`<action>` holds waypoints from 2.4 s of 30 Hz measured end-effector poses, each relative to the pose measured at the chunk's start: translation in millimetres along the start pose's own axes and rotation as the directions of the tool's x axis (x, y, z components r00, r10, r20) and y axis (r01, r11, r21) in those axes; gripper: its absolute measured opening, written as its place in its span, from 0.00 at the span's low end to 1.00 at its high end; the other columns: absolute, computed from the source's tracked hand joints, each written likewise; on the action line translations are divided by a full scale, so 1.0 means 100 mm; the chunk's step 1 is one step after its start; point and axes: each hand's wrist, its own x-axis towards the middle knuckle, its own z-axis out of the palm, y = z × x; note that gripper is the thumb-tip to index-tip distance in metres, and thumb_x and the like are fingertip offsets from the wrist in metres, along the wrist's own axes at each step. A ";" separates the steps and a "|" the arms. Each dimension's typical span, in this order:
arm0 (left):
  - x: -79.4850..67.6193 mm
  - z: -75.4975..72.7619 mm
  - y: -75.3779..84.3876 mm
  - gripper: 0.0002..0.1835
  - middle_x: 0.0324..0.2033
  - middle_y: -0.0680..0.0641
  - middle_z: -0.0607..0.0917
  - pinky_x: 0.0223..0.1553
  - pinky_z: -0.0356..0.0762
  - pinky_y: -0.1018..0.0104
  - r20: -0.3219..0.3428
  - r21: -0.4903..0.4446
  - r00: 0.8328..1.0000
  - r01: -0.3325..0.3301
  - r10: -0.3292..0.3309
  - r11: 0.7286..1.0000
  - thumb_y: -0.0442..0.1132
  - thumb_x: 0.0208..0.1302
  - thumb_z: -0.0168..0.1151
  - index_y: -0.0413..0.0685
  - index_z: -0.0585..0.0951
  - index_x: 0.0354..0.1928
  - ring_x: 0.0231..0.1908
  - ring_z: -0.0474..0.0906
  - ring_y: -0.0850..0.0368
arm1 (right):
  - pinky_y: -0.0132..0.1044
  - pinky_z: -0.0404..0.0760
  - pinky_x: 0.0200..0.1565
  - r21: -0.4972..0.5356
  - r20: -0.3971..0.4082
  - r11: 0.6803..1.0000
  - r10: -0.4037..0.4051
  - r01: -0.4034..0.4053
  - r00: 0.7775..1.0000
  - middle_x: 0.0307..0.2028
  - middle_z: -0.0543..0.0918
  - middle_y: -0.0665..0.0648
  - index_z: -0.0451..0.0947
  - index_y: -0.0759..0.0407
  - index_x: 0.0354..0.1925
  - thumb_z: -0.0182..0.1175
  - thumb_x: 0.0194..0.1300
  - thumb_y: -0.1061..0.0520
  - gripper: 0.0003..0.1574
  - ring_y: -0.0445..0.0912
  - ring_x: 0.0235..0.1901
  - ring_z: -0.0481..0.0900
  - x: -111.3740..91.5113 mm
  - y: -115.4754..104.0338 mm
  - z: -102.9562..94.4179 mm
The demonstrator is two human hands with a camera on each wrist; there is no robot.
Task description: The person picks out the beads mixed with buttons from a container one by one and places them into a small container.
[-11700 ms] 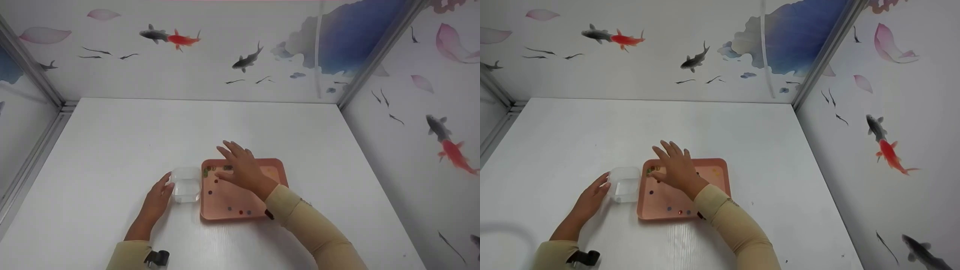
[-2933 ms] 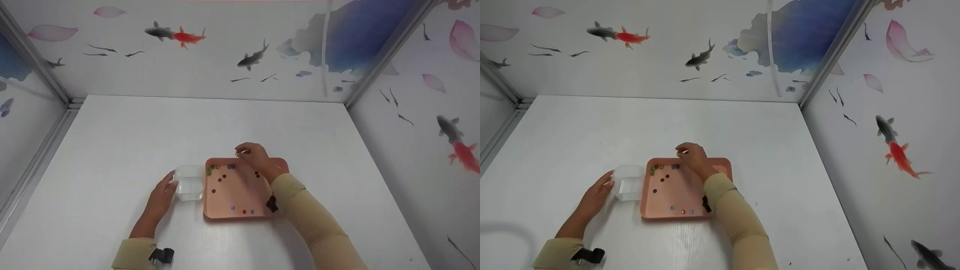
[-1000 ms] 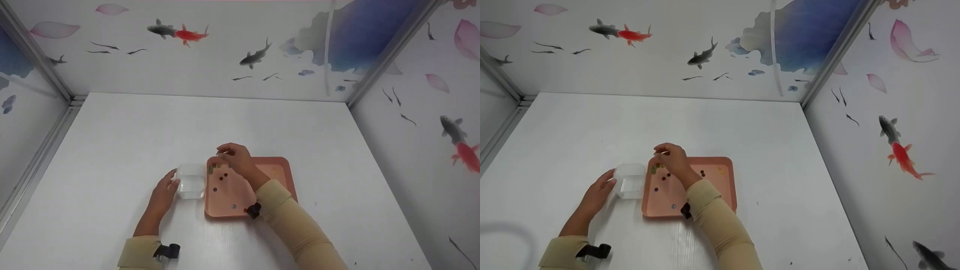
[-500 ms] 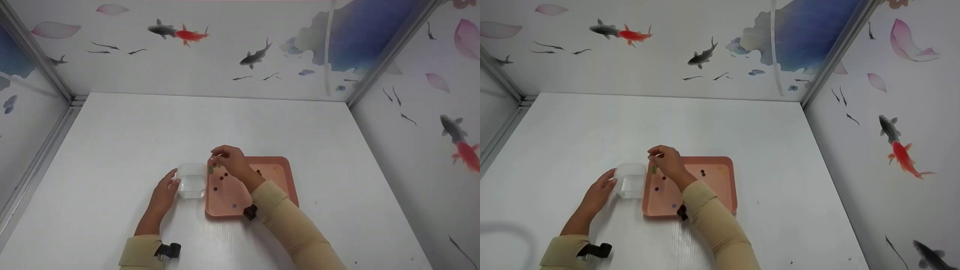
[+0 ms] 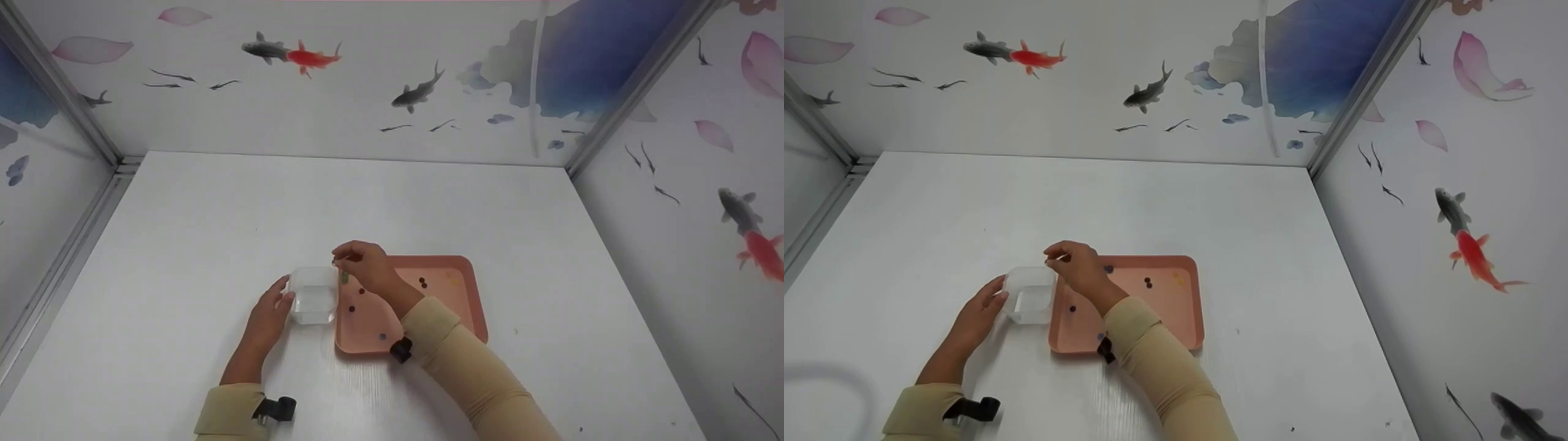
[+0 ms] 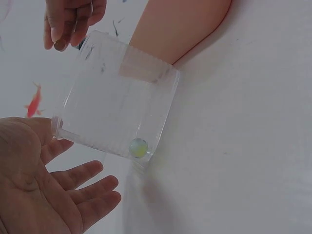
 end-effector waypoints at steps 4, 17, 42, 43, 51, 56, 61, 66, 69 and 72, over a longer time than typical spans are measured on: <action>0.00 0.00 0.01 0.28 0.72 0.37 0.58 0.68 0.55 0.39 0.002 -0.006 1.000 0.011 -0.011 1.000 0.47 0.77 0.41 0.47 0.55 0.74 0.70 0.55 0.36 | 0.31 0.76 0.24 -0.013 0.018 0.999 0.053 -0.053 0.998 0.42 0.84 0.53 0.81 0.57 0.49 0.59 0.69 0.61 0.11 0.56 0.41 0.81 -0.01 -0.03 0.04; 0.01 -0.01 0.00 0.28 0.71 0.36 0.59 0.67 0.56 0.38 0.001 -0.004 1.000 -0.004 0.004 1.000 0.47 0.77 0.42 0.45 0.57 0.74 0.69 0.57 0.35 | 0.35 0.83 0.43 -0.056 0.066 0.998 0.038 -0.034 0.997 0.42 0.83 0.52 0.81 0.59 0.49 0.60 0.67 0.62 0.12 0.42 0.41 0.80 0.00 -0.09 0.14; 0.00 -0.01 -0.02 0.28 0.72 0.37 0.58 0.66 0.58 0.38 0.017 -0.046 1.000 -0.002 0.003 0.999 0.47 0.78 0.41 0.47 0.55 0.75 0.70 0.55 0.35 | 0.28 0.79 0.43 -0.295 0.180 0.944 -0.099 0.150 0.979 0.44 0.85 0.51 0.83 0.55 0.48 0.61 0.68 0.59 0.11 0.40 0.42 0.82 -0.04 -0.10 0.25; 0.00 -0.01 -0.01 0.28 0.72 0.37 0.58 0.66 0.58 0.38 0.016 -0.043 1.000 0.001 0.000 0.999 0.47 0.78 0.41 0.47 0.55 0.75 0.70 0.55 0.35 | 0.28 0.79 0.43 -0.306 0.185 0.939 -0.105 0.159 0.977 0.44 0.85 0.50 0.83 0.54 0.47 0.61 0.67 0.59 0.11 0.39 0.42 0.82 -0.04 -0.10 0.26; 0.01 0.00 -0.01 0.28 0.71 0.36 0.59 0.66 0.57 0.38 0.002 -0.024 1.000 0.003 -0.003 1.000 0.47 0.77 0.41 0.46 0.55 0.74 0.69 0.57 0.35 | 0.29 0.79 0.44 -0.388 0.205 0.900 -0.126 0.199 0.971 0.44 0.86 0.50 0.84 0.57 0.48 0.62 0.67 0.60 0.12 0.40 0.42 0.83 -0.03 -0.10 0.29; 0.03 0.01 -0.02 0.28 0.72 0.37 0.58 0.67 0.56 0.38 0.002 -0.030 1.000 0.010 -0.010 0.999 0.47 0.77 0.41 0.46 0.56 0.74 0.69 0.56 0.36 | 0.28 0.79 0.44 -0.434 0.210 0.876 -0.130 0.211 0.969 0.43 0.87 0.50 0.84 0.56 0.48 0.63 0.66 0.60 0.12 0.40 0.43 0.83 -0.02 -0.11 0.31; 0.04 0.01 -0.02 0.29 0.72 0.38 0.58 0.68 0.55 0.39 0.002 -0.032 1.000 0.020 -0.020 0.999 0.48 0.77 0.40 0.47 0.56 0.74 0.70 0.54 0.36 | 0.27 0.80 0.44 -0.471 0.223 0.853 -0.129 0.223 0.966 0.43 0.87 0.49 0.85 0.55 0.48 0.63 0.65 0.60 0.12 0.39 0.42 0.83 -0.02 -0.11 0.31; 0.02 0.00 0.00 0.29 0.72 0.37 0.58 0.67 0.55 0.38 0.002 -0.037 1.000 0.004 -0.004 0.999 0.48 0.77 0.41 0.46 0.55 0.74 0.70 0.56 0.35 | 0.27 0.80 0.44 -0.490 0.237 0.837 -0.143 0.246 0.961 0.43 0.87 0.49 0.85 0.54 0.48 0.63 0.65 0.60 0.12 0.39 0.42 0.83 -0.02 -0.11 0.31; 0.00 -0.01 0.00 0.29 0.72 0.36 0.58 0.67 0.56 0.37 0.004 -0.044 1.000 -0.010 0.010 0.999 0.48 0.77 0.41 0.45 0.55 0.74 0.69 0.56 0.34 | 0.27 0.80 0.45 -0.504 0.247 0.822 -0.154 0.263 0.957 0.43 0.87 0.48 0.85 0.54 0.48 0.63 0.65 0.60 0.13 0.39 0.42 0.83 -0.01 -0.10 0.31; 0.00 -0.01 -0.01 0.29 0.71 0.36 0.58 0.67 0.55 0.37 0.005 -0.043 1.000 -0.011 0.011 0.999 0.48 0.77 0.42 0.45 0.55 0.74 0.69 0.56 0.34 | 0.27 0.80 0.45 -0.523 0.258 0.807 -0.156 0.274 0.953 0.43 0.87 0.49 0.85 0.54 0.48 0.63 0.65 0.60 0.13 0.39 0.43 0.83 -0.01 -0.09 0.32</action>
